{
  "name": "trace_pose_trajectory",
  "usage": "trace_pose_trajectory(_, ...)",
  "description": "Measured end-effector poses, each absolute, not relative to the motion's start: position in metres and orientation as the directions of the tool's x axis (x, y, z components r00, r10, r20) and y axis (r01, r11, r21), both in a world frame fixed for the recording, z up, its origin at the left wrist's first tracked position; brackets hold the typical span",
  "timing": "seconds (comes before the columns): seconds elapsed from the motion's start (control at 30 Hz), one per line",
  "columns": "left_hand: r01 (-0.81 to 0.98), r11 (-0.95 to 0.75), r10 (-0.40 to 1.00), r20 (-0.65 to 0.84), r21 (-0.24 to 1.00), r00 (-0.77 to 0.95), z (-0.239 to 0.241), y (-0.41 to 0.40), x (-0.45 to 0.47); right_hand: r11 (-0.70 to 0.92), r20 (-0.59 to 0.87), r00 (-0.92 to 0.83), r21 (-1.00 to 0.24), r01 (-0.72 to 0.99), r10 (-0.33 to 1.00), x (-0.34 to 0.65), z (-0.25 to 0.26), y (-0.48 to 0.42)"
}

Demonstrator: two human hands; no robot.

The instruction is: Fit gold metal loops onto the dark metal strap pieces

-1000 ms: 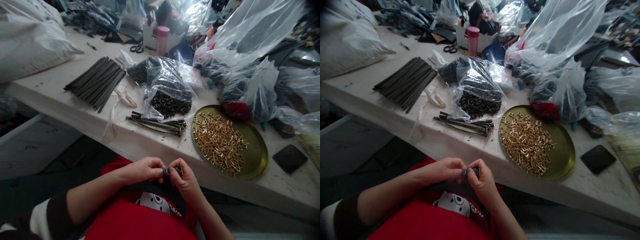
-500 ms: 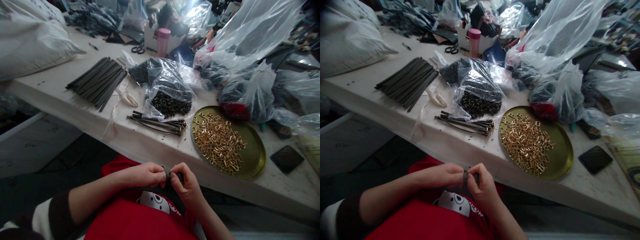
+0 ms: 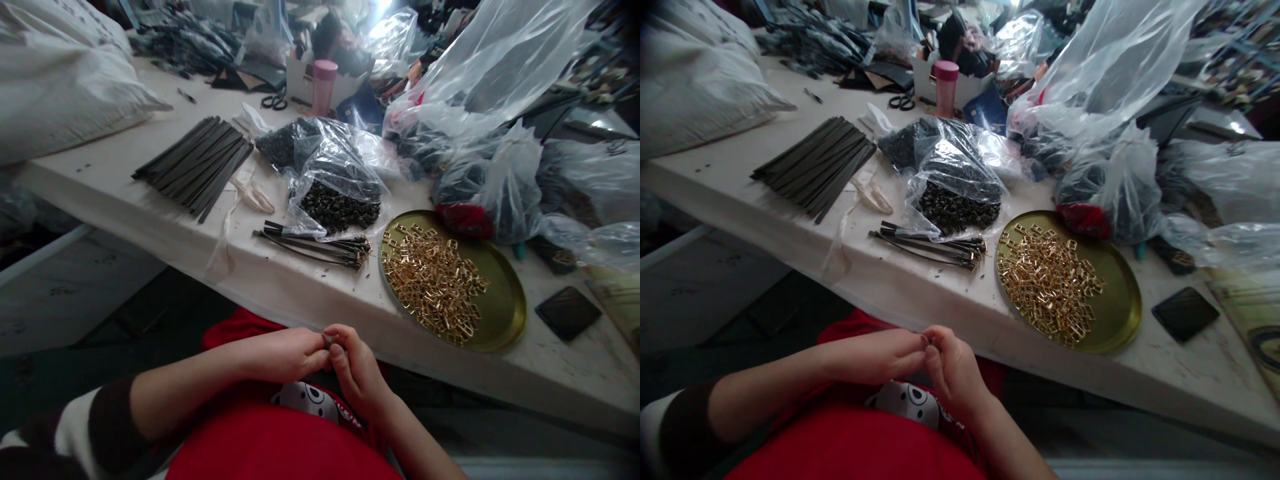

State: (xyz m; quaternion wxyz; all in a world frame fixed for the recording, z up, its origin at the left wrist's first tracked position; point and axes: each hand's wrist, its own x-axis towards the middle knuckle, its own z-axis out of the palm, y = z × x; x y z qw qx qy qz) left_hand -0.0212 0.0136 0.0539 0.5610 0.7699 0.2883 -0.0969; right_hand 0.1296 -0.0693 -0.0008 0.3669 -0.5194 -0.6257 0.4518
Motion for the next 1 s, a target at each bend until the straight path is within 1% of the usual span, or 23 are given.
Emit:
trace_pose_trajectory(0.07,0.575,-0.210,0.344,-0.491,0.791,0.801,0.054,0.016,-0.023,0.044,-0.013,-0.190,-0.955,0.293,0.982,0.130,-0.002,-0.069)
trace_pose_trajectory(0.13,0.566,-0.205,0.359,-0.477,0.798,0.802,0.054,0.019,-0.026,-0.030,-0.063,-0.151,-0.977,0.210,0.987,0.131,-0.001,-0.068)
trace_pose_trajectory(0.2,0.554,-0.195,0.374,-0.461,0.809,0.805,0.054,0.022,-0.031,-0.143,-0.149,-0.108,-0.988,0.064,0.983,0.131,0.002,-0.065)
trace_pose_trajectory(0.3,0.586,-0.189,0.415,-0.476,0.788,0.775,0.052,0.025,-0.035,-0.276,-0.268,-0.070,-0.945,-0.176,0.961,0.131,0.005,-0.060)
trace_pose_trajectory(0.37,0.629,-0.207,0.446,-0.500,0.749,0.742,0.050,0.026,-0.035,-0.320,-0.320,-0.042,-0.913,-0.252,0.946,0.131,0.005,-0.056)
trace_pose_trajectory(0.4,0.646,-0.217,0.456,-0.509,0.731,0.730,0.049,0.026,-0.035,-0.329,-0.334,-0.025,-0.909,-0.255,0.942,0.131,0.004,-0.054)
trace_pose_trajectory(0.47,0.664,-0.226,0.454,-0.526,0.712,0.719,0.047,0.027,-0.034,-0.329,-0.339,0.016,-0.922,-0.203,0.941,0.132,0.002,-0.052)
trace_pose_trajectory(0.57,0.661,-0.199,0.434,-0.540,0.723,0.721,0.044,0.030,-0.031,-0.320,-0.328,0.049,-0.939,-0.125,0.943,0.135,0.000,-0.050)
trace_pose_trajectory(0.67,0.645,-0.161,0.435,-0.534,0.747,0.726,0.042,0.035,-0.028,-0.323,-0.329,0.011,-0.931,-0.169,0.944,0.137,-0.002,-0.050)
trace_pose_trajectory(0.8,0.679,-0.179,0.484,-0.537,0.712,0.691,0.037,0.038,-0.025,-0.331,-0.341,0.032,-0.928,-0.171,0.939,0.136,-0.005,-0.048)
trace_pose_trajectory(0.87,0.687,-0.177,0.496,-0.539,0.705,0.680,0.035,0.039,-0.025,-0.353,-0.366,0.027,-0.912,-0.211,0.930,0.135,-0.005,-0.046)
trace_pose_trajectory(1.0,0.678,-0.124,0.478,-0.555,0.725,0.681,0.036,0.041,-0.025,-0.412,-0.449,-0.008,-0.814,-0.409,0.894,0.134,0.000,-0.042)
